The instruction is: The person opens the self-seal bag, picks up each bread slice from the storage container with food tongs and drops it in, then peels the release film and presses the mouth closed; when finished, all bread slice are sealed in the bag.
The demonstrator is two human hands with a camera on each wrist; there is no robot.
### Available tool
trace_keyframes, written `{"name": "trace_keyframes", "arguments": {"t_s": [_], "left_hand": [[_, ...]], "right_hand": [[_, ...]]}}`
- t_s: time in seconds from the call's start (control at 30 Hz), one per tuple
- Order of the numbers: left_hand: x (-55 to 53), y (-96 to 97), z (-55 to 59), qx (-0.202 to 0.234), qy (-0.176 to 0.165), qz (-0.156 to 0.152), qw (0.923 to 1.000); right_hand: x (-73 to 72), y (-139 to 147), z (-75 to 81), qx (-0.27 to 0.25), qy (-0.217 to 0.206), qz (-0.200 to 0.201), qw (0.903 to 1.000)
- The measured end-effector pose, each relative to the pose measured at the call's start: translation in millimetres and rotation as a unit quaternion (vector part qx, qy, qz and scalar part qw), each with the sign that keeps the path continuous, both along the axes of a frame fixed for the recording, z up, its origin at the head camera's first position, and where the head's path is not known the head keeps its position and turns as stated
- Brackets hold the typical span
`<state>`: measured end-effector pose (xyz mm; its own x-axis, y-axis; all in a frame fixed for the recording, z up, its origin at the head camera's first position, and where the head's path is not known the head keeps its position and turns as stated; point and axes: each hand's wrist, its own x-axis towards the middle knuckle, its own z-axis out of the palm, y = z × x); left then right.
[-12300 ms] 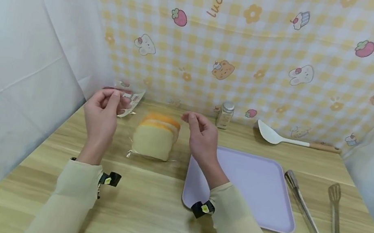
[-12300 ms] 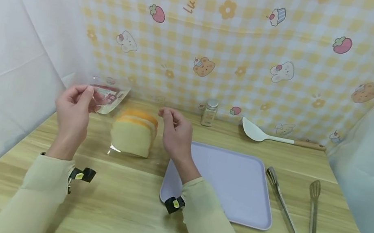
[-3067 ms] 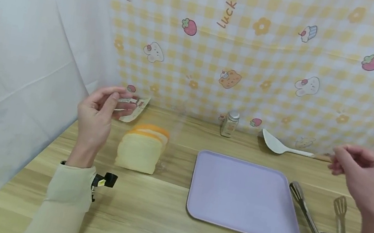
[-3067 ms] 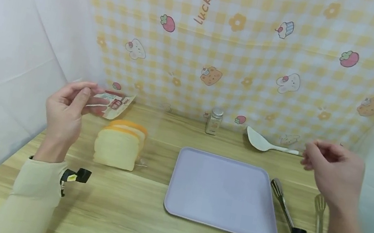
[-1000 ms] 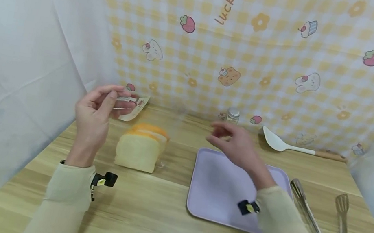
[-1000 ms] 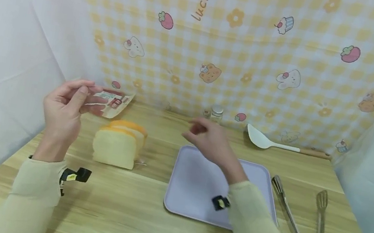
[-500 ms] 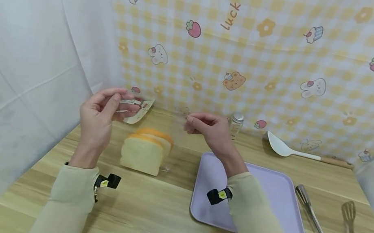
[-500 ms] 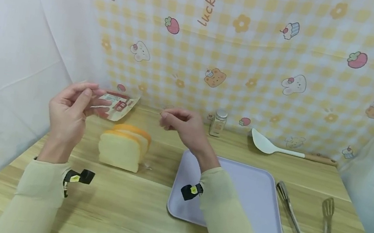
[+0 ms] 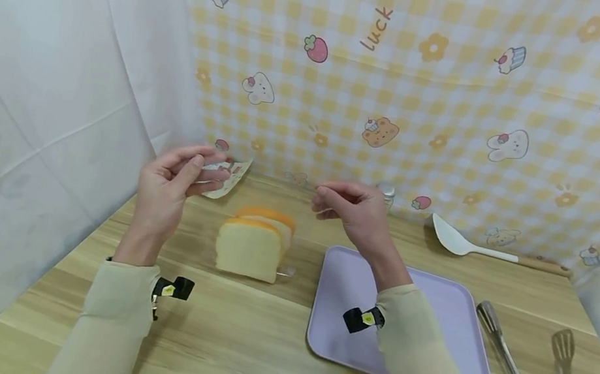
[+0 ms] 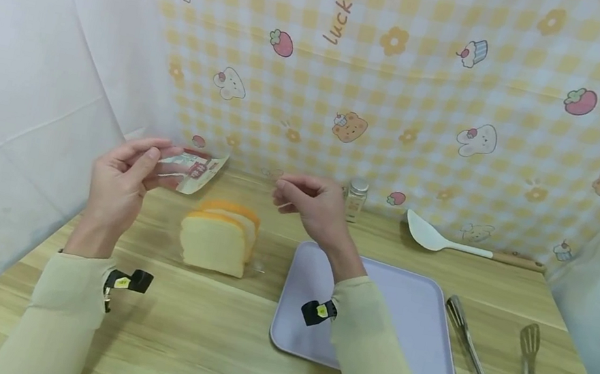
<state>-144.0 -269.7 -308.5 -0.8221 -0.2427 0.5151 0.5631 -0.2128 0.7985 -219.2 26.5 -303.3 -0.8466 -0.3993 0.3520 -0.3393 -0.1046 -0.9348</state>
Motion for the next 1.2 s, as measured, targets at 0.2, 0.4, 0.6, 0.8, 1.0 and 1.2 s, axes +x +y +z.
{"name": "trace_keyframes", "arguments": {"t_s": [0.2, 0.4, 0.6, 0.8, 1.0, 1.2], "left_hand": [[-1.5, -4.8, -4.1, -0.018, -0.021, -0.028, 0.9992], [-3.9, -10.6, -10.4, -0.029, -0.044, -0.039, 0.9978], [-2.7, -8.7, -7.0, -0.027, -0.035, -0.013, 0.9989], [-1.7, -6.4, -3.0, -0.026, -0.027, -0.003, 0.9993], [-1.4, -6.7, -3.1, -0.03, -0.02, 0.003, 0.9993], [-0.6, -8.7, -3.5, -0.039, -0.027, 0.006, 0.9988]], "right_hand": [[-0.8, 2.6, -0.9, -0.001, 0.001, -0.006, 1.0], [-3.2, 4.1, -2.4, 0.008, -0.002, -0.012, 0.9999], [-2.4, 6.4, -0.6, 0.008, -0.006, -0.009, 0.9999], [-3.0, 9.8, 0.2, 0.01, -0.008, -0.01, 0.9999], [-4.2, 11.7, -1.0, -0.004, -0.01, -0.007, 0.9999], [-4.8, 14.4, -1.9, -0.014, -0.007, -0.006, 0.9999]]}}
